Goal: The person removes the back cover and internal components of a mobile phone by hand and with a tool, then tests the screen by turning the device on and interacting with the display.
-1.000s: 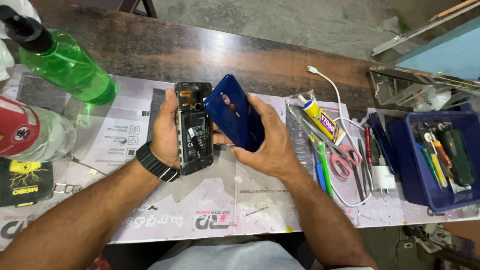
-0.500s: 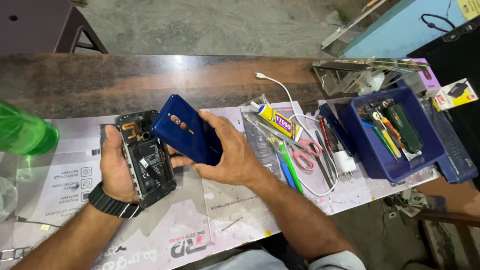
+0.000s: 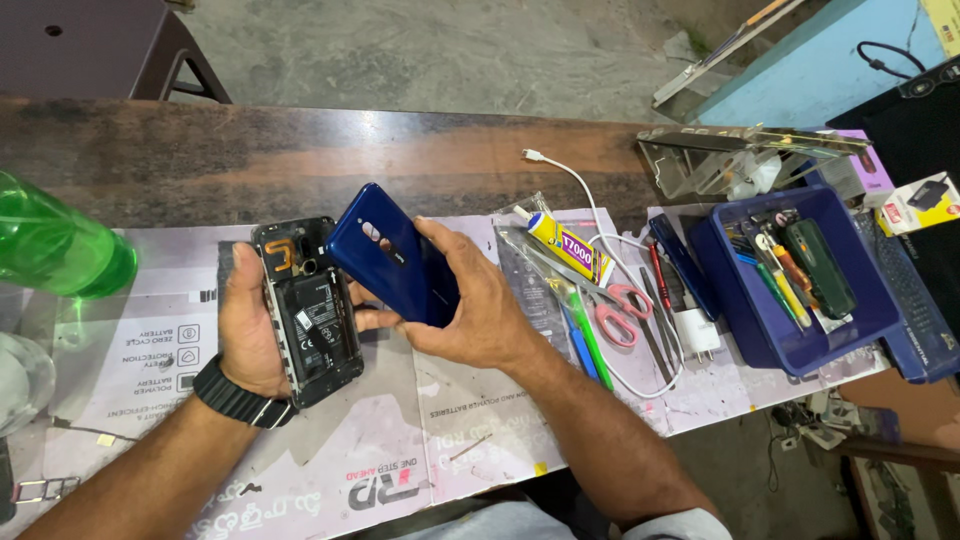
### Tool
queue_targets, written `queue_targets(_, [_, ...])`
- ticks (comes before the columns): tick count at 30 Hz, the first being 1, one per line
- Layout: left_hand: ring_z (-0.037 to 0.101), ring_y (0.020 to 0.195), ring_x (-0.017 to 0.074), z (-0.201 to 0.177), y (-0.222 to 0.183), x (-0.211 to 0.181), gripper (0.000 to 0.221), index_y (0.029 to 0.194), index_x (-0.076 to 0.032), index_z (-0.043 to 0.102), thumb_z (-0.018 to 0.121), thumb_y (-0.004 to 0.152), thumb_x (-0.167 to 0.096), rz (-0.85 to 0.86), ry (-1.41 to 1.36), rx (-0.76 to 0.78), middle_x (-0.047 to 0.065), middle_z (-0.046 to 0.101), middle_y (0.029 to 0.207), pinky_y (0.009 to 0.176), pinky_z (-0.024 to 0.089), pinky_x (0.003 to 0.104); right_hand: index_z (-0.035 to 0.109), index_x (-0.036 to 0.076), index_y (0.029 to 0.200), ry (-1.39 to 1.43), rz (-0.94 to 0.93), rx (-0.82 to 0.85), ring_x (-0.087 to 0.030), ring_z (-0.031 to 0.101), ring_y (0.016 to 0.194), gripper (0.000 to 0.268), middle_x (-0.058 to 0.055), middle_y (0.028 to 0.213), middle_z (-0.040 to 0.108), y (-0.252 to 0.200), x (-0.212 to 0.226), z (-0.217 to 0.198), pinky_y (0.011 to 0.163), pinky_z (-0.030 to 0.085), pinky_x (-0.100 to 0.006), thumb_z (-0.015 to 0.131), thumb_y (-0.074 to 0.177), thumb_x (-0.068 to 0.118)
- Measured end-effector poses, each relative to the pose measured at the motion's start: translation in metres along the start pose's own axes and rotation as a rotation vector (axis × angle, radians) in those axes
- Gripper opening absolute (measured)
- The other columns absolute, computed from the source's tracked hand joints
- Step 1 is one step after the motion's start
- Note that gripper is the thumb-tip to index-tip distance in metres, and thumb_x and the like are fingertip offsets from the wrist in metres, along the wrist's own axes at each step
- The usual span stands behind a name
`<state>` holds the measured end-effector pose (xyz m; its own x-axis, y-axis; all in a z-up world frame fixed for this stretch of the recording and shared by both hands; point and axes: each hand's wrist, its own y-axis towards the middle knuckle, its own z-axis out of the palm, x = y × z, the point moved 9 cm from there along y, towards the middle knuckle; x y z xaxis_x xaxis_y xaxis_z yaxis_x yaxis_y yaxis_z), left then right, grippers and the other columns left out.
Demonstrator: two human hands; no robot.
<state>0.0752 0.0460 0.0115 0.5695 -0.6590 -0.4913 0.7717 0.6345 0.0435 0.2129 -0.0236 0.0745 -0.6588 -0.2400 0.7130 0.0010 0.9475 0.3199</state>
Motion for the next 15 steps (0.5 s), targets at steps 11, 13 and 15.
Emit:
queue_targets(11, [0.064,0.120,0.0448,-0.012,0.000,0.003,0.094,0.147,0.003,0.047,0.048,0.095,-0.076,-0.004,-0.023,0.004,0.030,0.059,0.135,0.103,0.051,0.065,0.039,0.004,0.153,-0.021,-0.050,-0.026,-0.033,0.064,0.129,0.098,-0.019,0.140,0.059,-0.001,-0.004,0.000,0.111,0.052,-0.041,0.088,0.070,0.014])
queue_targets(13, [0.064,0.115,0.0432,-0.013,0.000,0.006,0.091,0.147,0.001,0.044,0.046,0.097,-0.076,-0.022,-0.092,0.010,0.020,0.054,0.126,0.101,0.053,0.065,0.037,0.002,0.153,0.280,0.076,0.029,-0.029,0.067,0.118,0.091,-0.017,0.131,0.063,0.001,-0.018,0.003,0.103,0.055,-0.041,0.082,0.075,0.013])
queue_targets(15, [0.064,0.116,0.0408,-0.012,0.000,0.005,0.097,0.150,0.003,0.042,0.046,0.094,-0.076,-0.028,-0.050,0.018,0.025,0.052,0.138,0.101,0.053,0.062,0.036,0.005,0.156,0.474,0.259,0.056,-0.025,0.067,0.109,0.088,-0.018,0.128,0.062,0.000,-0.038,0.006,0.091,0.054,-0.038,0.074,0.078,0.010])
